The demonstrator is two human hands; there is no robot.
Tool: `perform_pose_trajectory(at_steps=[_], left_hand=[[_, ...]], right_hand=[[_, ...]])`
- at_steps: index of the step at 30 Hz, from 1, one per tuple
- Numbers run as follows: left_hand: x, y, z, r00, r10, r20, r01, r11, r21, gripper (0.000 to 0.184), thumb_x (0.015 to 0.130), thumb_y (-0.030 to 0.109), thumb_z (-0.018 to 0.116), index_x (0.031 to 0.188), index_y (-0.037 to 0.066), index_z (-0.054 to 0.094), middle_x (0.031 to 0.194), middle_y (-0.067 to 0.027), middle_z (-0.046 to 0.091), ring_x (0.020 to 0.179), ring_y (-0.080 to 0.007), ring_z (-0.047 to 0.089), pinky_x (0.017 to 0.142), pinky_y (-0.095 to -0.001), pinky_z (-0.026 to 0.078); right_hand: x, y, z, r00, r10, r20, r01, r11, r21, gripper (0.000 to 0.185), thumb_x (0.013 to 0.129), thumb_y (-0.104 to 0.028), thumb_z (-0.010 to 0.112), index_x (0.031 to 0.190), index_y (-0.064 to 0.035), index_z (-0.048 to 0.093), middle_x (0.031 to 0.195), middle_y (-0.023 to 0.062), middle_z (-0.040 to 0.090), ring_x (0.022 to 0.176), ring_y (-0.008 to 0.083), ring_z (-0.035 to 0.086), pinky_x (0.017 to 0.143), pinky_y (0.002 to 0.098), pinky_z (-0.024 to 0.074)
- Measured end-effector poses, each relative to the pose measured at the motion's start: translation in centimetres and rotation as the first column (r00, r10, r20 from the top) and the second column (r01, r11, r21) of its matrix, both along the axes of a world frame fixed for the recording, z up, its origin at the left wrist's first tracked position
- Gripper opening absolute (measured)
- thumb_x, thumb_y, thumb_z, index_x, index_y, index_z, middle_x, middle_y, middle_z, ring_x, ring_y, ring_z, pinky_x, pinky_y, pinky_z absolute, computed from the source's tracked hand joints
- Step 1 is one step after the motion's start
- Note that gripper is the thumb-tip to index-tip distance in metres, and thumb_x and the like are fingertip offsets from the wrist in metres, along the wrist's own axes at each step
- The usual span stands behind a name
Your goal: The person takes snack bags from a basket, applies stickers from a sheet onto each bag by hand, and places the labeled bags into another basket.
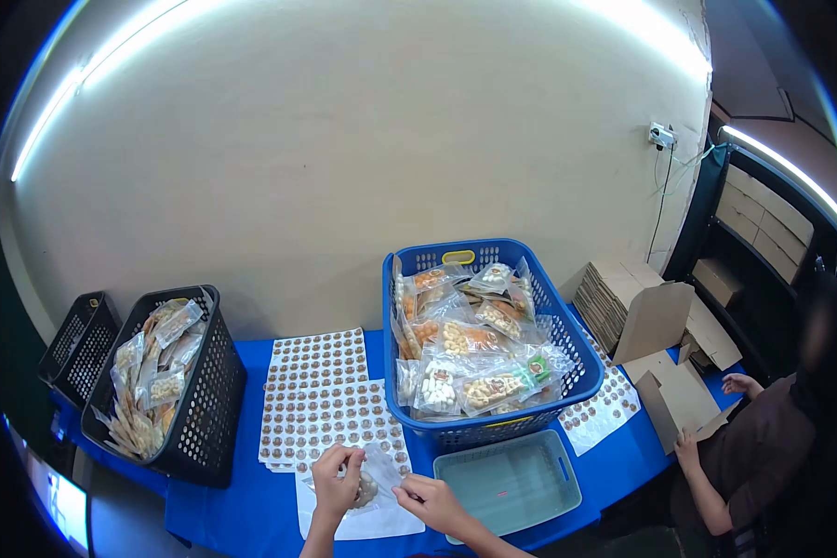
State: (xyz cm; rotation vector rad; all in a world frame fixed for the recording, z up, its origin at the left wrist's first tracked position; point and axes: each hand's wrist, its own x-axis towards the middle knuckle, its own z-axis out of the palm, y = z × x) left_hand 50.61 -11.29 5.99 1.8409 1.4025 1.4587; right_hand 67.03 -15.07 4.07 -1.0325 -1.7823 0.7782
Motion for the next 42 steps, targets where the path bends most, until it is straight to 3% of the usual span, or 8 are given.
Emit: perform_pose_trajectory(at_steps=[6, 15, 19, 24, 27, 31, 35, 42], left_hand=[[-0.3, 1.2, -2.4, 0.985, -0.136, 0.107, 0.143, 0.988, -0.054, 0.008, 0.076, 0.008, 0.059, 0.074, 0.000, 0.058, 0.067, -0.0072, 0.055, 0.062, -0.0166, 0.052, 0.059, -0.0263, 0.040], [2.3, -1.9, -0.3, 0.849, -0.448, -0.279, 0.472, 0.881, 0.022, 0.036, 0.067, 0.020, 0.071, 0.097, 0.006, 0.055, 0.099, -0.0084, 0.056, 0.094, -0.0233, 0.052, 0.079, -0.0339, 0.038], [3.4, -2.6, -2.1, 0.901, -0.428, 0.068, 0.433, 0.894, -0.117, 0.028, 0.072, 0.012, 0.066, 0.097, 0.003, 0.055, 0.098, -0.0109, 0.056, 0.093, -0.0237, 0.054, 0.081, -0.0317, 0.041], [3.2, -2.4, -2.6, 0.915, -0.392, 0.094, 0.401, 0.911, -0.095, 0.010, 0.077, 0.006, 0.060, 0.085, 0.000, 0.058, 0.083, -0.0103, 0.061, 0.077, -0.0197, 0.059, 0.070, -0.0276, 0.046], [2.8, -1.8, -3.0, 0.926, -0.369, 0.080, 0.376, 0.920, -0.105, 0.009, 0.077, 0.006, 0.059, 0.084, 0.000, 0.059, 0.079, -0.0098, 0.061, 0.075, -0.0190, 0.060, 0.068, -0.0279, 0.045], [2.8, -1.9, -2.4, 0.923, -0.383, 0.036, 0.385, 0.918, -0.099, 0.004, 0.077, 0.004, 0.057, 0.079, 0.001, 0.058, 0.077, -0.0098, 0.061, 0.069, -0.0227, 0.059, 0.064, -0.0293, 0.045], [3.5, -2.0, -2.5, 0.948, -0.316, -0.027, 0.316, 0.949, -0.002, 0.004, 0.072, 0.000, 0.058, 0.074, 0.003, 0.058, 0.072, -0.0078, 0.060, 0.066, -0.0232, 0.058, 0.063, -0.0302, 0.044], [1.2, -0.4, -1.6, 0.998, -0.020, 0.054, 0.014, 0.993, 0.117, 0.008, 0.068, -0.003, 0.054, 0.068, 0.005, 0.057, 0.065, -0.0059, 0.060, 0.062, -0.0210, 0.056, 0.061, -0.0297, 0.041]], right_hand=[[0.8, 0.2, -1.1, 0.997, 0.009, -0.071, -0.013, 0.998, -0.057, 0.020, 0.082, -0.014, 0.053, 0.070, 0.0017, 0.052, 0.061, 0.0109, 0.049, 0.052, 0.0226, 0.047, 0.050, 0.0306, 0.0376], [2.6, 0.7, -1.8, 0.995, -0.042, -0.093, 0.027, 0.987, -0.157, 0.029, 0.086, -0.021, 0.050, 0.070, 0.0017, 0.053, 0.060, 0.0062, 0.049, 0.053, 0.0130, 0.046, 0.050, 0.0257, 0.0374], [2.0, 0.6, -1.5, 0.981, 0.039, -0.190, -0.072, 0.983, -0.170, 0.024, 0.086, -0.021, 0.050, 0.079, 0.0002, 0.058, 0.064, 0.0048, 0.055, 0.056, 0.0107, 0.049, 0.051, 0.0235, 0.0389], [2.7, -0.1, 1.0, 0.995, -0.006, -0.099, -0.018, 0.972, -0.236, 0.018, 0.083, -0.018, 0.053, 0.087, -0.0018, 0.061, 0.060, 0.0068, 0.055, 0.050, 0.0113, 0.051, 0.048, 0.0243, 0.0396], [3.3, -0.1, 1.8, 0.975, -0.135, -0.177, 0.129, 0.990, -0.049, 0.015, 0.082, -0.014, 0.056, 0.081, -0.0003, 0.062, 0.058, 0.0047, 0.058, 0.050, 0.0071, 0.051, 0.047, 0.0205, 0.0390], [4.2, 0.5, 5.0, 0.958, -0.202, 0.204, 0.139, 0.948, 0.287, 0.015, 0.074, -0.015, 0.064, 0.079, -0.0023, 0.059, 0.066, 0.0059, 0.055, 0.058, 0.0174, 0.055, 0.052, 0.0263, 0.0415], [2.9, 0.3, 1.0, 0.976, -0.011, 0.218, 0.000, 0.999, 0.051, 0.015, 0.078, -0.018, 0.058, 0.078, -0.0027, 0.057, 0.068, 0.0111, 0.052, 0.061, 0.0273, 0.052, 0.055, 0.0331, 0.0418], [-0.1, 0.4, 3.0, 0.971, -0.062, 0.230, 0.017, 0.981, 0.192, 0.020, 0.080, -0.017, 0.055, 0.068, -0.0027, 0.049, 0.062, 0.0107, 0.048, 0.055, 0.0286, 0.050, 0.049, 0.0357, 0.0394]])
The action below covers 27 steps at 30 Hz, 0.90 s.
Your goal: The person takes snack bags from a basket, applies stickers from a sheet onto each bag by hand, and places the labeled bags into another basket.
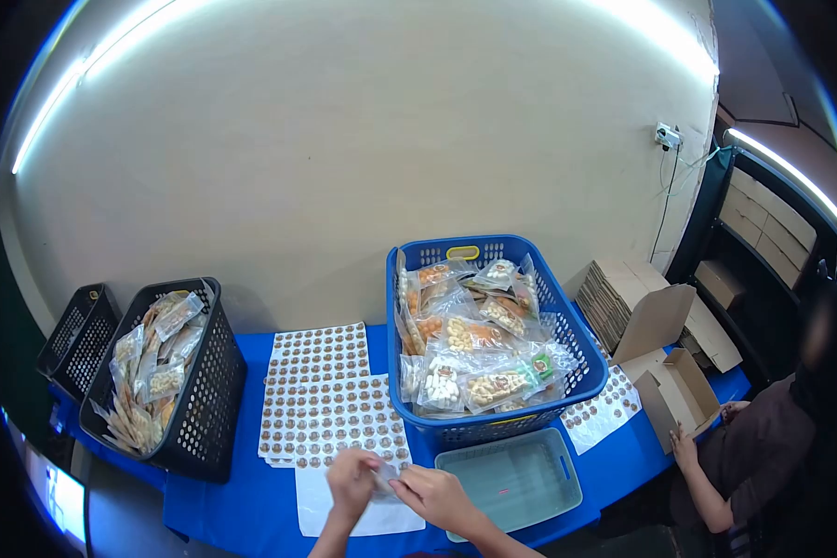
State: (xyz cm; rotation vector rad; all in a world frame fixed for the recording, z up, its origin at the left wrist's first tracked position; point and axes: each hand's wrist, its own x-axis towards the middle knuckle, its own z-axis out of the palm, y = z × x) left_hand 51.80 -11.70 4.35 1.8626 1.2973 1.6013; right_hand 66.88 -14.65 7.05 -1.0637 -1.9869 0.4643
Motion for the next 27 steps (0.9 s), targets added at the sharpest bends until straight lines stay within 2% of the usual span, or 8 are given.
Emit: perform_pose_trajectory(at_steps=[8, 11, 15, 16, 19, 23, 24, 27], left_hand=[[-1.6, 1.1, 0.1, 0.980, 0.198, 0.023, -0.200, 0.978, 0.065, 0.012, 0.075, -0.003, 0.049, 0.065, 0.003, 0.051, 0.064, -0.0064, 0.057, 0.059, -0.0168, 0.054, 0.059, -0.0251, 0.041], [-6.4, 3.0, 1.5, 0.843, 0.360, 0.400, -0.330, 0.933, -0.144, 0.016, 0.086, 0.001, 0.040, 0.070, 0.004, 0.042, 0.064, 0.0001, 0.040, 0.059, -0.0070, 0.038, 0.056, -0.0197, 0.035], [-8.4, 3.4, 2.0, 0.787, 0.238, 0.570, -0.304, 0.952, 0.023, 0.026, 0.094, 0.021, 0.031, 0.073, 0.008, 0.035, 0.063, 0.0017, 0.033, 0.056, -0.0051, 0.030, 0.058, -0.0199, 0.031], [-8.0, 3.0, 2.1, 0.792, 0.066, 0.607, -0.146, 0.986, 0.083, 0.023, 0.094, 0.020, 0.032, 0.074, 0.009, 0.037, 0.063, 0.0018, 0.035, 0.056, -0.0055, 0.033, 0.062, -0.0209, 0.035], [-5.1, 2.5, 1.8, 0.265, -0.188, 0.946, 0.258, 0.959, 0.119, 0.023, 0.093, 0.020, 0.033, 0.073, 0.010, 0.040, 0.062, 0.0023, 0.036, 0.055, -0.0060, 0.037, 0.067, -0.0240, 0.039], [-1.8, 2.7, -0.5, -0.335, -0.143, 0.931, 0.581, 0.747, 0.324, 0.021, 0.092, 0.023, 0.036, 0.075, 0.012, 0.044, 0.060, 0.0029, 0.038, 0.054, -0.0067, 0.040, 0.076, -0.0306, 0.041], [-1.4, 2.7, -0.7, -0.460, -0.095, 0.883, 0.617, 0.681, 0.395, 0.021, 0.091, 0.023, 0.036, 0.075, 0.012, 0.045, 0.060, 0.0029, 0.038, 0.054, -0.0068, 0.040, 0.077, -0.0315, 0.041], [-1.4, 2.8, -0.9, -0.416, -0.064, 0.907, 0.689, 0.628, 0.361, 0.020, 0.091, 0.022, 0.037, 0.074, 0.013, 0.044, 0.060, 0.0031, 0.037, 0.055, -0.0067, 0.039, 0.078, -0.0316, 0.041]], right_hand=[[-1.1, 0.7, -0.1, 0.996, 0.087, -0.002, -0.087, 0.995, -0.039, 0.021, 0.080, -0.016, 0.055, 0.066, -0.0016, 0.048, 0.062, 0.0108, 0.048, 0.056, 0.0272, 0.050, 0.050, 0.0341, 0.0395], [0.3, -0.4, -3.0, 0.971, 0.233, -0.052, -0.239, 0.947, -0.215, 0.021, 0.082, -0.019, 0.052, 0.071, -0.0014, 0.052, 0.067, 0.0125, 0.053, 0.062, 0.0300, 0.054, 0.054, 0.0355, 0.0428], [2.0, -0.6, -6.4, 0.986, 0.139, -0.090, -0.164, 0.903, -0.396, 0.022, 0.084, -0.021, 0.051, 0.078, -0.0005, 0.055, 0.071, 0.0110, 0.056, 0.063, 0.0236, 0.054, 0.056, 0.0310, 0.0431], [2.2, -0.5, -6.8, 0.983, 0.116, -0.144, -0.170, 0.877, -0.449, 0.023, 0.085, -0.022, 0.050, 0.079, -0.0006, 0.056, 0.071, 0.0089, 0.056, 0.061, 0.0192, 0.054, 0.055, 0.0291, 0.0428], [1.3, -0.1, -8.0, 0.910, 0.000, -0.414, -0.267, 0.765, -0.586, 0.027, 0.088, -0.026, 0.047, 0.085, -0.0006, 0.056, 0.073, 0.0045, 0.056, 0.062, 0.0123, 0.052, 0.056, 0.0259, 0.0428], [0.6, -0.2, -8.8, 0.809, -0.008, -0.588, -0.523, 0.447, -0.726, 0.033, 0.089, -0.033, 0.044, 0.097, -0.0015, 0.053, 0.081, 0.0027, 0.054, 0.073, 0.0102, 0.051, 0.063, 0.0239, 0.0421], [0.7, -0.8, -7.3, 0.671, -0.191, -0.716, -0.674, 0.245, -0.697, 0.033, 0.089, -0.032, 0.044, 0.099, -0.0018, 0.051, 0.080, 0.0026, 0.052, 0.075, 0.0100, 0.050, 0.066, 0.0230, 0.0410], [2.3, -0.7, -8.0, 0.405, -0.211, -0.890, -0.896, 0.103, -0.433, 0.031, 0.089, -0.031, 0.045, 0.097, -0.0023, 0.052, 0.079, 0.0021, 0.052, 0.077, 0.0103, 0.050, 0.067, 0.0225, 0.0406]])
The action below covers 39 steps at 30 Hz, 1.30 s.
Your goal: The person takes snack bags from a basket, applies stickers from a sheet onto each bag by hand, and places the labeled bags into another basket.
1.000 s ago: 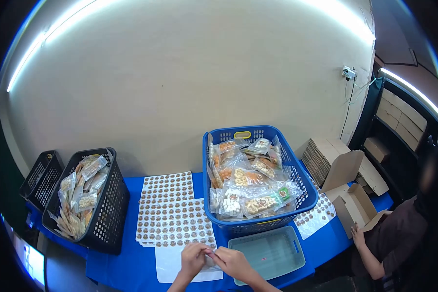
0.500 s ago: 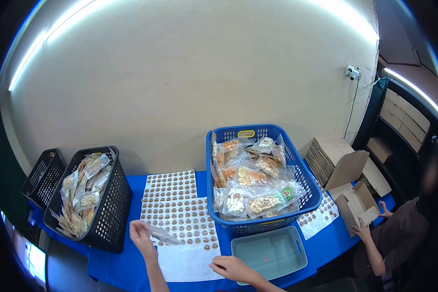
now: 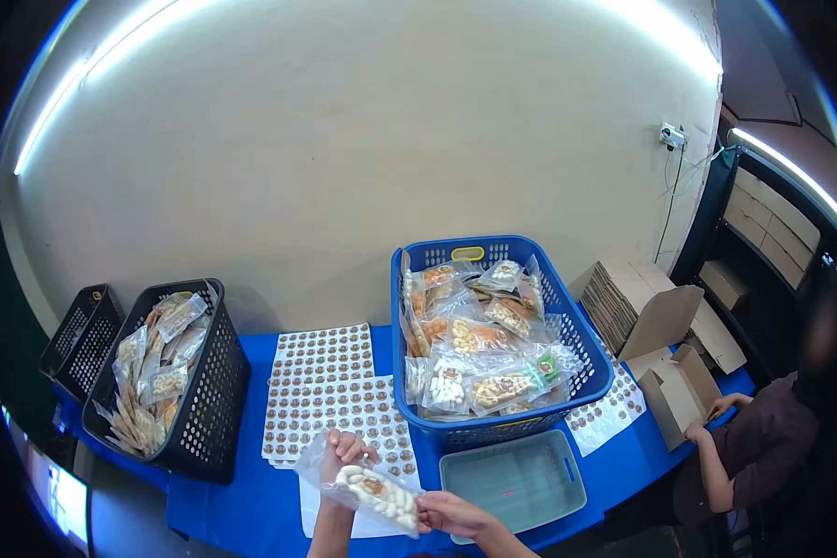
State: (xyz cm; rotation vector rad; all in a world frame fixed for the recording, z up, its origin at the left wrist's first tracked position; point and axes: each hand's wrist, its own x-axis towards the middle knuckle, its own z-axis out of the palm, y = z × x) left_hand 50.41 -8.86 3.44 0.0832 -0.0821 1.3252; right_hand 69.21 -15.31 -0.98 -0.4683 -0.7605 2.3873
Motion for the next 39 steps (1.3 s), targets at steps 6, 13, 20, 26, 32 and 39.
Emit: perform_pose_trajectory(at_steps=[6, 13, 20, 26, 32, 39], left_hand=[[0.6, -1.9, -1.2, 0.591, -0.024, -0.806, 0.151, 0.985, 0.081, 0.069, 0.087, 0.055, 0.018, 0.132, 0.004, 0.020, 0.126, -0.0150, 0.040, 0.113, -0.0240, 0.042, 0.095, -0.0410, 0.034], [2.8, -3.5, -2.3, 0.331, 0.003, -0.944, 0.083, 0.996, 0.032, 0.026, 0.084, 0.013, 0.054, 0.103, -0.006, 0.054, 0.097, -0.0092, 0.060, 0.088, -0.0124, 0.057, 0.074, -0.0230, 0.046], [2.6, -4.2, -2.8, 0.312, -0.159, -0.937, 0.236, 0.968, -0.086, 0.037, 0.088, 0.024, 0.048, 0.109, -0.007, 0.048, 0.103, -0.0110, 0.056, 0.090, -0.0152, 0.056, 0.078, -0.0273, 0.047], [3.0, -5.0, -4.3, 0.318, -0.186, -0.930, 0.332, 0.940, -0.074, 0.043, 0.089, 0.028, 0.043, 0.120, -0.002, 0.039, 0.108, -0.0133, 0.053, 0.097, -0.0200, 0.054, 0.084, -0.0333, 0.045], [1.9, -5.2, -2.6, 0.385, -0.129, -0.914, 0.315, 0.949, -0.002, 0.046, 0.090, 0.032, 0.040, 0.121, -0.001, 0.036, 0.108, -0.0156, 0.053, 0.099, -0.0220, 0.053, 0.086, -0.0340, 0.044], [0.3, -6.1, -5.0, 0.164, -0.068, -0.984, 0.203, 0.979, -0.034, 0.033, 0.089, 0.019, 0.046, 0.115, -0.001, 0.044, 0.104, -0.0109, 0.057, 0.096, -0.0168, 0.053, 0.085, -0.0277, 0.040]], right_hand=[[3.1, 0.3, 2.3, 0.833, -0.445, 0.330, 0.328, 0.876, 0.353, 0.023, 0.088, -0.018, 0.047, 0.096, 0.0014, 0.058, 0.081, 0.0032, 0.059, 0.073, 0.0083, 0.053, 0.068, 0.0224, 0.0423], [2.3, 0.0, 2.1, 0.705, -0.574, 0.416, 0.344, 0.790, 0.507, 0.022, 0.086, -0.017, 0.052, 0.096, 0.0019, 0.058, 0.082, 0.0022, 0.059, 0.071, 0.0064, 0.052, 0.065, 0.0205, 0.0423], [2.3, -0.1, 2.6, 0.623, -0.608, 0.491, 0.334, 0.775, 0.536, 0.024, 0.083, -0.023, 0.056, 0.085, 0.0012, 0.061, 0.072, 0.0007, 0.059, 0.062, 0.0053, 0.052, 0.056, 0.0190, 0.0417], [2.4, 0.6, 3.2, 0.533, -0.778, 0.332, 0.526, 0.612, 0.590, 0.025, 0.085, -0.025, 0.054, 0.086, -0.0001, 0.060, 0.068, 0.0011, 0.057, 0.057, 0.0051, 0.049, 0.051, 0.0187, 0.0390], [7.0, 5.5, 6.6, 0.687, -0.727, -0.014, 0.688, 0.644, 0.334, 0.036, 0.090, -0.030, 0.041, 0.107, 0.0009, 0.049, 0.080, 0.0043, 0.055, 0.068, 0.0091, 0.052, 0.063, 0.0227, 0.0435], [5.5, 3.4, 3.8, 0.901, -0.368, 0.230, 0.322, 0.922, 0.214, 0.035, 0.088, -0.023, 0.045, 0.110, 0.0042, 0.047, 0.083, 0.0066, 0.055, 0.072, 0.0130, 0.054, 0.068, 0.0251, 0.0452]])
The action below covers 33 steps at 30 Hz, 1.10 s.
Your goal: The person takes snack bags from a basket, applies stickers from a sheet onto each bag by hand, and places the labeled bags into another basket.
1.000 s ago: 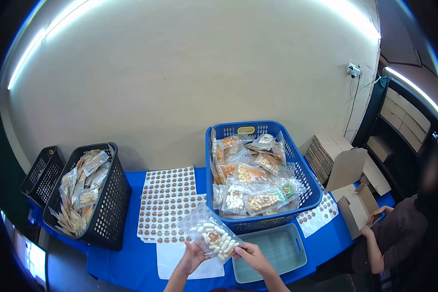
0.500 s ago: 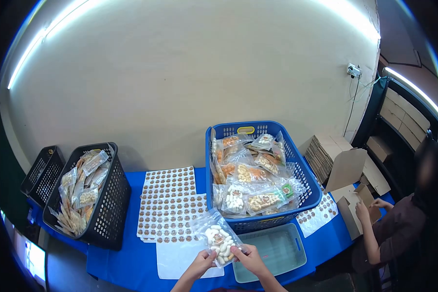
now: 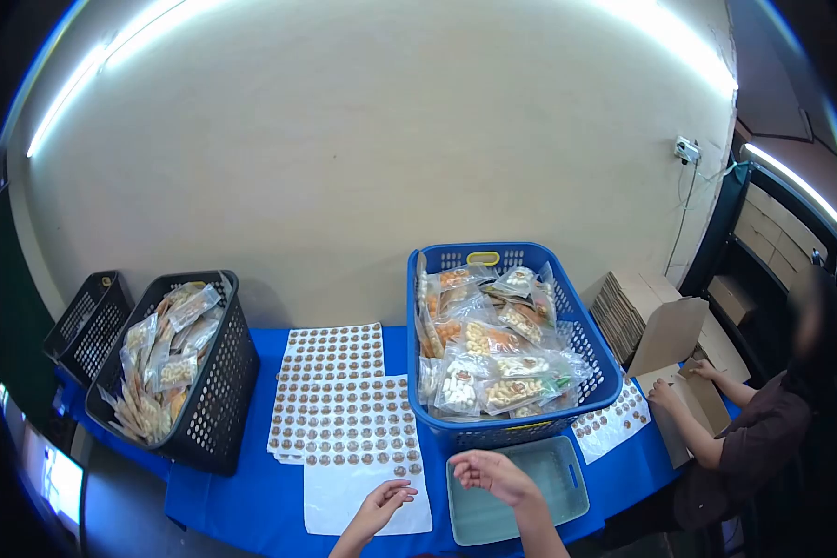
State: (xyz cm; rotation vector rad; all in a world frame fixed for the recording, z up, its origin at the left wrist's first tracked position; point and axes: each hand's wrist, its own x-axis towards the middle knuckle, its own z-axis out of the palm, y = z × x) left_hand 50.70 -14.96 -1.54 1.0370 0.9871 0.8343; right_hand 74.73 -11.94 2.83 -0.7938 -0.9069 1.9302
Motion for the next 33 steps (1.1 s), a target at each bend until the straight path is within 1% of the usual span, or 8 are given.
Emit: perform_pose_trajectory(at_steps=[5, 11, 14, 19, 21, 24, 29, 33], left_hand=[[-1.2, -1.1, 0.1, 0.998, 0.052, 0.025, -0.051, 0.998, -0.026, 0.033, 0.088, 0.019, 0.046, 0.114, -0.001, 0.045, 0.104, -0.0113, 0.057, 0.096, -0.0171, 0.053, 0.086, -0.0281, 0.040], [-5.2, 0.1, 1.1, 0.975, 0.224, -0.001, -0.223, 0.969, 0.110, 0.029, 0.087, 0.014, 0.049, 0.111, -0.002, 0.047, 0.100, -0.0112, 0.058, 0.091, -0.0162, 0.055, 0.082, -0.0272, 0.042], [-9.3, 1.0, 2.2, 0.925, 0.379, -0.014, -0.357, 0.882, 0.306, 0.024, 0.085, 0.008, 0.050, 0.106, -0.003, 0.049, 0.095, -0.0095, 0.058, 0.089, -0.0140, 0.055, 0.080, -0.0256, 0.043], [-15.7, 0.6, 5.0, 0.782, 0.624, -0.004, -0.568, 0.715, 0.407, 0.019, 0.086, 0.007, 0.048, 0.102, -0.003, 0.051, 0.093, -0.0084, 0.059, 0.089, -0.0130, 0.055, 0.080, -0.0244, 0.043], [-17.8, 0.1, 6.3, 0.747, 0.664, -0.016, -0.590, 0.674, 0.444, 0.019, 0.086, 0.009, 0.048, 0.101, -0.002, 0.051, 0.093, -0.0090, 0.058, 0.088, -0.0132, 0.054, 0.079, -0.0246, 0.043], [-20.9, -0.2, 8.2, 0.712, 0.701, -0.021, -0.611, 0.634, 0.474, 0.019, 0.086, 0.009, 0.048, 0.101, -0.002, 0.051, 0.092, -0.0086, 0.058, 0.087, -0.0132, 0.055, 0.078, -0.0243, 0.043], [-27.3, 0.6, 10.8, 0.650, 0.758, -0.051, -0.576, 0.536, 0.617, 0.017, 0.086, 0.007, 0.048, 0.100, -0.002, 0.052, 0.091, -0.0081, 0.058, 0.085, -0.0122, 0.055, 0.077, -0.0239, 0.043], [-35.1, 2.7, 10.3, 0.459, 0.830, -0.318, -0.494, 0.536, 0.685, 0.016, 0.083, 0.010, 0.051, 0.092, -0.002, 0.055, 0.084, -0.0094, 0.060, 0.080, -0.0149, 0.057, 0.072, -0.0248, 0.044]], right_hand=[[0.0, -2.6, -1.8, 0.979, -0.174, 0.106, 0.182, 0.980, -0.075, 0.016, 0.086, -0.015, 0.048, 0.082, -0.0016, 0.055, 0.069, 0.0037, 0.052, 0.064, 0.0118, 0.051, 0.062, 0.0240, 0.0430], [1.5, -3.8, -3.7, 0.926, -0.377, -0.035, 0.377, 0.926, 0.013, 0.019, 0.080, -0.007, 0.047, 0.061, -0.0071, 0.043, 0.053, 0.0006, 0.040, 0.052, 0.0114, 0.040, 0.052, 0.0239, 0.0348], [1.3, -4.4, -4.9, 0.897, -0.441, -0.038, 0.440, 0.897, -0.038, 0.016, 0.079, -0.001, 0.048, 0.063, -0.0050, 0.047, 0.055, 0.0017, 0.044, 0.053, 0.0102, 0.041, 0.052, 0.0233, 0.0343], [-0.4, -5.5, -6.2, 0.876, -0.403, 0.266, 0.402, 0.914, 0.063, 0.013, 0.084, -0.015, 0.052, 0.076, -0.0055, 0.055, 0.064, -0.0020, 0.048, 0.058, 0.0080, 0.046, 0.053, 0.0215, 0.0365], [-1.4, -5.3, -6.9, 0.856, -0.392, 0.336, 0.391, 0.917, 0.074, 0.017, 0.083, -0.017, 0.053, 0.072, -0.0041, 0.056, 0.062, 0.0025, 0.052, 0.057, 0.0132, 0.050, 0.052, 0.0251, 0.0386], [-4.0, -4.0, -7.5, 0.891, -0.368, 0.266, 0.374, 0.927, 0.029, 0.017, 0.078, -0.001, 0.050, 0.062, -0.0044, 0.048, 0.055, 0.0024, 0.046, 0.053, 0.0100, 0.043, 0.052, 0.0217, 0.0341], [-9.8, -3.0, -6.0, 0.895, -0.332, 0.298, 0.331, 0.942, 0.056, 0.014, 0.078, -0.002, 0.053, 0.064, -0.0035, 0.050, 0.058, 0.0033, 0.050, 0.053, 0.0099, 0.046, 0.052, 0.0212, 0.0363], [-13.7, -2.8, -6.0, 0.905, -0.274, 0.326, 0.253, 0.961, 0.107, 0.015, 0.079, -0.006, 0.054, 0.065, -0.0033, 0.051, 0.058, 0.0036, 0.052, 0.055, 0.0096, 0.049, 0.053, 0.0211, 0.0383]])
